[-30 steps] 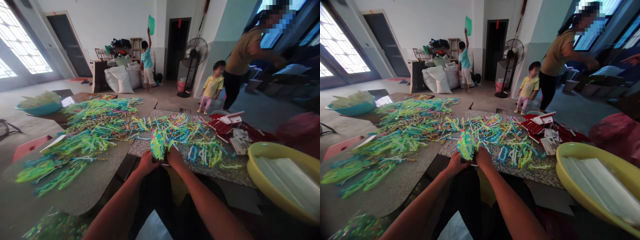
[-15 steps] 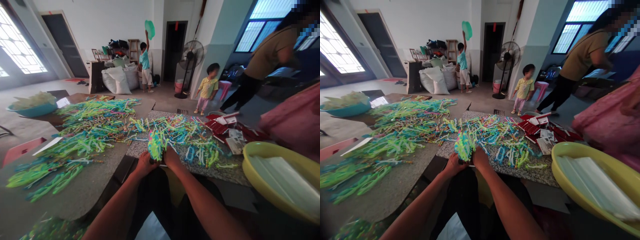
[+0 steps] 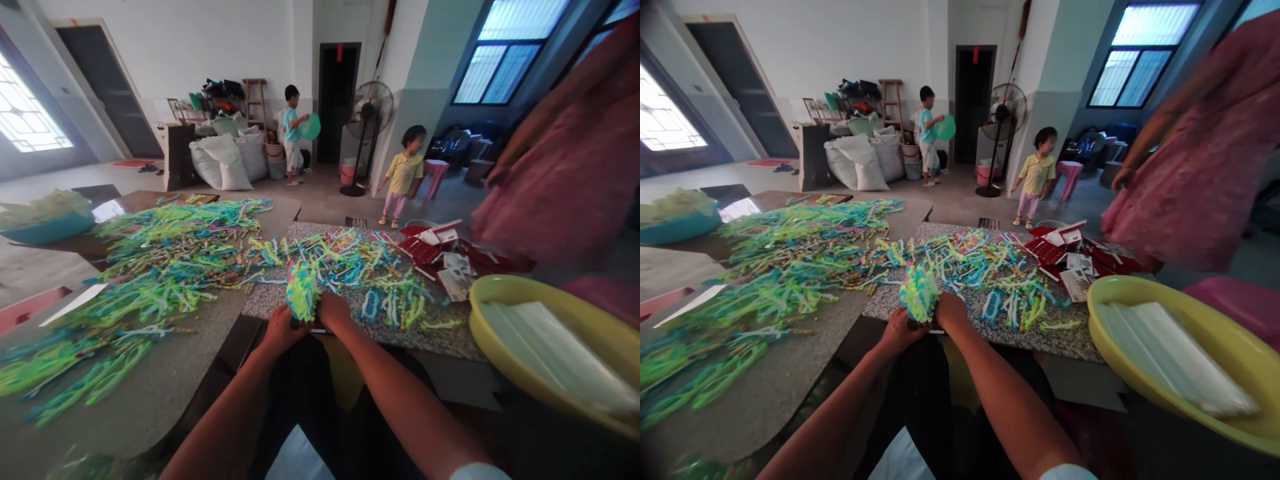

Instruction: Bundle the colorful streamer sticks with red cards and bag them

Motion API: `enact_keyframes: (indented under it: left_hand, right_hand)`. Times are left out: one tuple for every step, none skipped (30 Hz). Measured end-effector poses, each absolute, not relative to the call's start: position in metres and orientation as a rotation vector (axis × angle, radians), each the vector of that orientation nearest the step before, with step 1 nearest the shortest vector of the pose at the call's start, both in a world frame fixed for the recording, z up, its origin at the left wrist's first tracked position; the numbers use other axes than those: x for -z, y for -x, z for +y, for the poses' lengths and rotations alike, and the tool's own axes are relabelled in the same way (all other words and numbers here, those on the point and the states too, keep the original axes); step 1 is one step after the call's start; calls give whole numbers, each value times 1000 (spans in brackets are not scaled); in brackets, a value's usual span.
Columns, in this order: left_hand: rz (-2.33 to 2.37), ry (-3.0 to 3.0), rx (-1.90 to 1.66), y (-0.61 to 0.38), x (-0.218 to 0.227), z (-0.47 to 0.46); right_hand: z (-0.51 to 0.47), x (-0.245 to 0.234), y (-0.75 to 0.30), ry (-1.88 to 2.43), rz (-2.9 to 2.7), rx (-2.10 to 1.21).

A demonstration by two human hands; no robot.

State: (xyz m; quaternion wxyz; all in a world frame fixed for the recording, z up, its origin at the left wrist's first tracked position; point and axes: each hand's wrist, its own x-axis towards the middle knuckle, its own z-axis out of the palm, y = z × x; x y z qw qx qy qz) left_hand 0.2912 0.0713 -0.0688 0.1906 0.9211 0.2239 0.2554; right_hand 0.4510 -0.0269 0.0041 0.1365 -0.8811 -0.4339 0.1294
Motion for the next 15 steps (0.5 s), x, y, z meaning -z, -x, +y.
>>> enact_keyframes:
  left_hand:
    - [635, -2598, -720, -291, 69, 72]
    - [639, -2606, -723, -291, 70, 73]
    - [641, -2611, -725, -291, 70, 74]
    - [639, -2612, -728, -291, 71, 76]
    - [632, -2610, -732, -291, 73, 77]
    - [623, -2605, -740, -291, 74, 78]
    - [618, -2600, -748, -291, 75, 79]
    - [616, -2596, -756, -291, 77, 80]
    - [621, -2594, -765, -291, 78, 80]
    - [631, -2593, -774, -291, 79, 80]
    - [641, -2594, -781, -291, 80, 80]
    - [649, -2597, -784, -291, 81, 80]
    - [656, -2601, -787, -291, 81, 80]
    - [662, -2604, -789, -291, 81, 79]
    - [668, -2606, -789, -291, 81, 79]
  right_hand:
    - [-28, -6, -453, 2533, -1289, -399]
    - [-30, -7, -456, 2506, -1327, -426]
    - [-34, -9, -463, 2475, -1362, -450]
    - [-39, -10, -472, 2445, -1380, -463]
    - [-46, -11, -484, 2436, -1364, -449]
    - [-54, -13, -498, 2452, -1314, -400]
    - [-63, -15, -514, 2489, -1240, -324]
    - [-73, -16, -531, 2540, -1145, -233]
    - [-83, -17, -548, 2596, -1050, -145]
    - [-91, -17, -564, 2651, -962, -87]
    - [-98, -17, -578, 2700, -891, -67]
    - [-103, -15, -590, 2742, -831, -77]
    - [-105, -13, -598, 2772, -782, -105]
    - [-105, -11, -603, 2789, -741, -144]
    - [-103, -9, -606, 2796, -703, -190]
